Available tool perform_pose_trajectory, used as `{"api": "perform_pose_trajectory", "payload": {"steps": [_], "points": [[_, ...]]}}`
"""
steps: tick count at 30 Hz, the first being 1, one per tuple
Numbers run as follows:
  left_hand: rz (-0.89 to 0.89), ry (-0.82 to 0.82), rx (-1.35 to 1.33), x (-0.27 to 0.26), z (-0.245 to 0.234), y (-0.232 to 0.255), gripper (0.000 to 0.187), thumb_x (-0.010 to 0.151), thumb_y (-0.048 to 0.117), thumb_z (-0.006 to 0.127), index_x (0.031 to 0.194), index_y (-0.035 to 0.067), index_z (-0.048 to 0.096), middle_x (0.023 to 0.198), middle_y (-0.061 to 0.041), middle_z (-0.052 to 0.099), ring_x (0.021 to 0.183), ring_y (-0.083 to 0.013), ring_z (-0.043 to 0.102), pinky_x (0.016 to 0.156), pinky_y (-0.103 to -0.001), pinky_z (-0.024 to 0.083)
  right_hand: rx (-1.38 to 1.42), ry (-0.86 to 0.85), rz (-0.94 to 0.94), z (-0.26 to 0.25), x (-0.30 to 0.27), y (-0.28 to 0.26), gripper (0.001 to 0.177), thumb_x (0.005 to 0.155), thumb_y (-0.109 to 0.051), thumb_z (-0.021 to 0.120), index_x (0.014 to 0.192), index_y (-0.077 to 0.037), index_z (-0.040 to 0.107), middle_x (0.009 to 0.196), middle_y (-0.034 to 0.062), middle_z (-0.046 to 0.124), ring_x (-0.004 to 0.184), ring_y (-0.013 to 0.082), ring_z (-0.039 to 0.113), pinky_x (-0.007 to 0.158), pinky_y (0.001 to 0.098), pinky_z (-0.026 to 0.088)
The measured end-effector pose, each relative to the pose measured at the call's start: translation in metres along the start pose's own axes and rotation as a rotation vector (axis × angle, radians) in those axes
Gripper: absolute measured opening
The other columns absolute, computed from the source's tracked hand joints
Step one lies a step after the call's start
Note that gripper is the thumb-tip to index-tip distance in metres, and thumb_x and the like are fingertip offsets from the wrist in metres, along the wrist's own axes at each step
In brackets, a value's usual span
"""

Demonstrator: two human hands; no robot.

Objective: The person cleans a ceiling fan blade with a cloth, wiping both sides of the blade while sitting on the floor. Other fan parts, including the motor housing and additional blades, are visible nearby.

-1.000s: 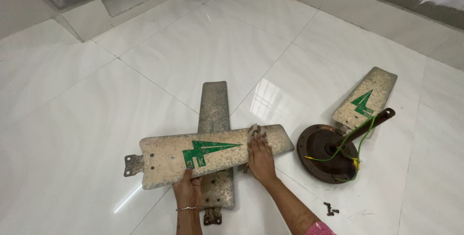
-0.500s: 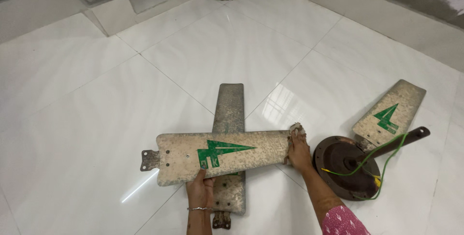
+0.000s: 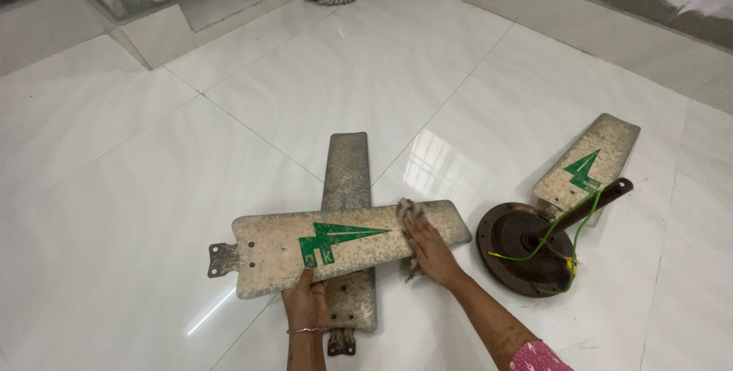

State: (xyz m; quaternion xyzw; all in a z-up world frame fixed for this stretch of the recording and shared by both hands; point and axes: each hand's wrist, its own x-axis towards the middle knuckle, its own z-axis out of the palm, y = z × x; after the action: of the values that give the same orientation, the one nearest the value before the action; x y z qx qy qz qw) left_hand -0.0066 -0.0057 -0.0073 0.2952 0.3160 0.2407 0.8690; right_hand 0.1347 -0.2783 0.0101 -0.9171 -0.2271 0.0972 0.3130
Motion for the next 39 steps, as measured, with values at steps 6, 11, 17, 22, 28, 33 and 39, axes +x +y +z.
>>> {"api": "perform_pose_trajectory", "payload": {"steps": [6,11,17,22,28,33,39], "points": [[-0.041,-0.003,0.054,0.008,0.001,0.001,0.029,0.098,0.000,0.063,0.126,-0.003,0.059,0.105,-0.014,0.068,0.076,-0.0221,0.065,0.066,-0.043,0.057,0.027,0.149,0.362,-0.002,0.002,0.081,0.060,0.106,-0.029,0.037,0.162,-0.020,0.019,0.173,0.0089,0.002,0.159,0.0302,0.000,0.126,0.0425,0.008],[-0.004,-0.018,-0.007,0.007,0.003,0.002,0.038,0.093,-0.002,0.057,0.129,0.005,0.053,0.109,-0.012,0.068,0.084,-0.0216,0.070,0.071,-0.044,0.057,-0.045,0.174,0.451,0.014,0.019,0.082,0.064,0.109,-0.037,0.037,0.165,-0.013,0.018,0.171,0.0149,0.004,0.158,0.0369,0.000,0.129,0.0467,0.008],[-0.038,-0.063,0.060,0.011,-0.005,0.003,0.036,0.101,-0.002,0.055,0.137,-0.009,0.051,0.120,-0.021,0.066,0.095,-0.0320,0.066,0.081,-0.050,0.057,-0.154,-0.132,0.249,0.023,0.009,-0.026,0.062,0.106,-0.038,0.032,0.163,-0.019,0.014,0.173,0.0123,0.009,0.158,0.0387,0.006,0.125,0.0590,0.006],[-0.033,-0.047,-0.042,0.000,0.005,0.009,0.047,0.095,-0.007,0.045,0.142,-0.002,0.042,0.135,-0.019,0.059,0.117,-0.0352,0.063,0.100,-0.059,0.054,-0.210,-0.274,-0.054,0.034,0.007,-0.122,0.062,0.105,-0.038,0.030,0.163,-0.023,0.014,0.172,0.0100,0.012,0.158,0.0352,0.007,0.126,0.0576,0.000],[-0.038,-0.004,-0.023,-0.007,0.016,0.017,0.045,0.097,-0.006,0.046,0.141,-0.006,0.042,0.134,-0.022,0.058,0.118,-0.0364,0.063,0.102,-0.059,0.054,0.000,-0.314,-0.125,0.021,0.032,-0.122,0.065,0.104,-0.047,0.030,0.162,-0.022,0.019,0.172,0.0073,0.005,0.158,0.0321,0.001,0.123,0.0607,-0.001],[-0.062,0.038,0.008,-0.003,0.015,0.015,0.040,0.099,-0.004,0.051,0.138,-0.012,0.045,0.130,-0.024,0.060,0.115,-0.0350,0.064,0.102,-0.055,0.054,-0.218,-0.127,-0.026,0.003,0.056,-0.023,0.053,0.108,-0.046,0.023,0.151,-0.021,0.042,0.174,0.0110,0.011,0.158,0.0402,0.011,0.124,0.0585,0.012],[-0.061,0.075,-0.020,0.000,0.016,0.012,0.039,0.096,-0.006,0.052,0.134,-0.011,0.046,0.124,-0.022,0.063,0.110,-0.0342,0.066,0.098,-0.053,0.059,-0.311,0.143,0.113,0.008,0.071,0.091,0.065,0.106,-0.035,0.030,0.158,0.003,0.027,0.164,0.0276,0.025,0.150,0.0460,0.028,0.124,0.0555,0.025]]}}
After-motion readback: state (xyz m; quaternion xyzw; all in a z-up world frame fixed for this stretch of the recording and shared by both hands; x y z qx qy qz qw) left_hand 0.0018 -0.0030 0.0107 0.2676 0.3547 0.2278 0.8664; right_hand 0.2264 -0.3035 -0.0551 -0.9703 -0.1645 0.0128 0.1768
